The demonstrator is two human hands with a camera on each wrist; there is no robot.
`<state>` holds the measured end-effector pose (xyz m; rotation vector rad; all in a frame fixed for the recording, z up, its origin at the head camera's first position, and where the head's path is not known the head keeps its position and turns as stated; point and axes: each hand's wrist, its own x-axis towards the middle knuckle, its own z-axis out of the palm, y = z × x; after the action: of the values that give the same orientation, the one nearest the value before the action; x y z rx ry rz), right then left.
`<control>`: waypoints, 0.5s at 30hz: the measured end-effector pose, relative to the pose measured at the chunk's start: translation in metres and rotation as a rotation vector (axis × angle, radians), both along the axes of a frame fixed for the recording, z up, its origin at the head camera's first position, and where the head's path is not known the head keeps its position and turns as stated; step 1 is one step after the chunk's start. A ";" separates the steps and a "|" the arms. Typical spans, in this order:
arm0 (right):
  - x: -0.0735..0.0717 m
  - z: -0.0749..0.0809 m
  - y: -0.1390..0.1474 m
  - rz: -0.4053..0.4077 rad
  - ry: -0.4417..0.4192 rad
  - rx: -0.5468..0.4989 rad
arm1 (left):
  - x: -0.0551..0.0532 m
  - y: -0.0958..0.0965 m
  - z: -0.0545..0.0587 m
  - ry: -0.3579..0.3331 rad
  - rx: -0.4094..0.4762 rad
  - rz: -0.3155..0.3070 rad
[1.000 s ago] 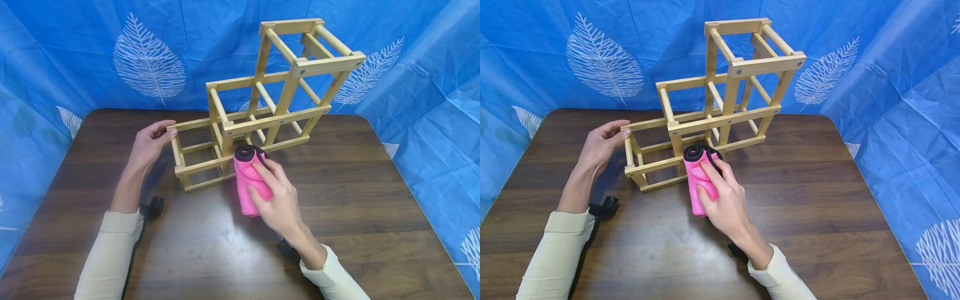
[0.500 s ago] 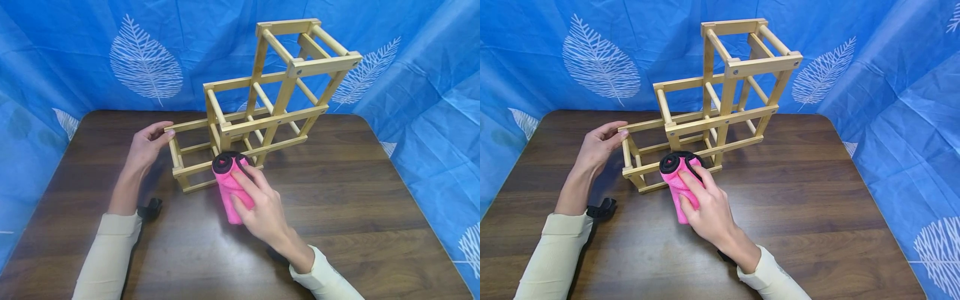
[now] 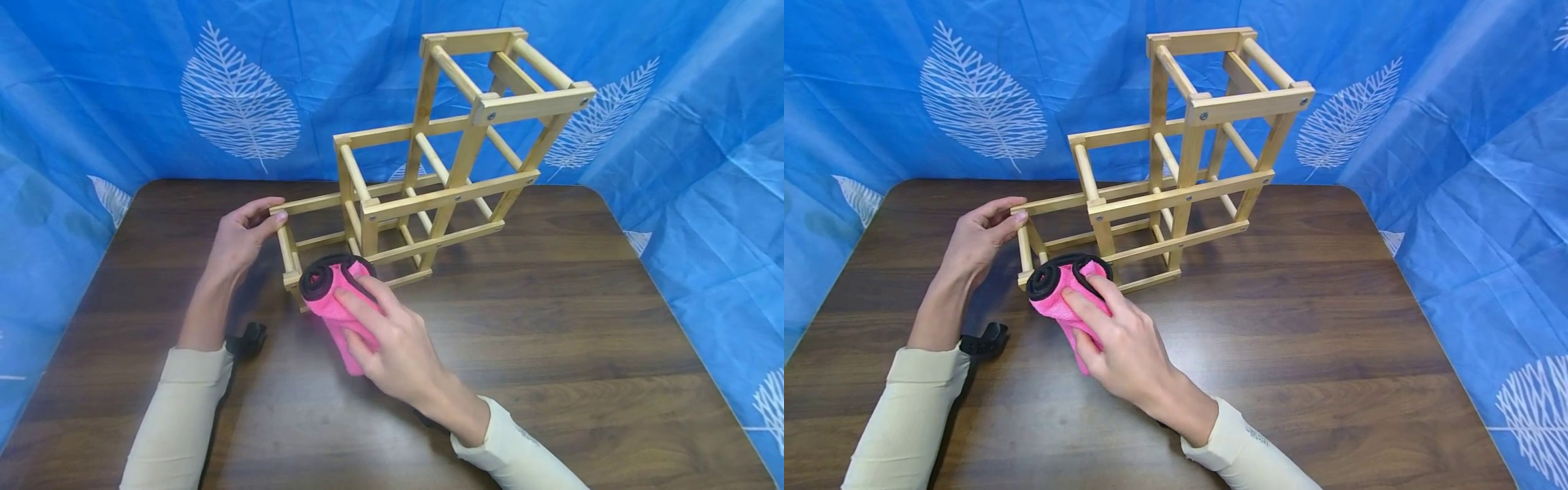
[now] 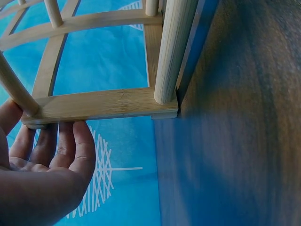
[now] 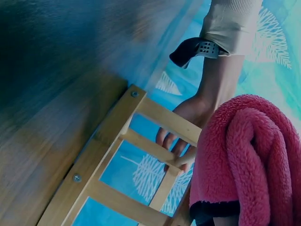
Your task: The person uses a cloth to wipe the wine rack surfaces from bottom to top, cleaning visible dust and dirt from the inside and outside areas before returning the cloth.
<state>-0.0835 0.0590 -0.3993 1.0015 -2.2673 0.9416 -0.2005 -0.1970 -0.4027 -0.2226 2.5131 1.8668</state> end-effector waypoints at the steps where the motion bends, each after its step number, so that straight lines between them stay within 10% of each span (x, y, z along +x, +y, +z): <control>1: 0.000 0.000 -0.001 -0.002 0.013 0.007 | 0.000 0.000 0.000 0.001 0.002 0.000; 15: -0.006 -0.006 0.018 -0.075 0.123 0.078 | 0.000 0.000 0.000 0.011 -0.021 0.001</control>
<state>-0.0891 0.0766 -0.4052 0.9726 -2.2368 0.7451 -0.2002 -0.1970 -0.4024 -0.2142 2.5409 1.8482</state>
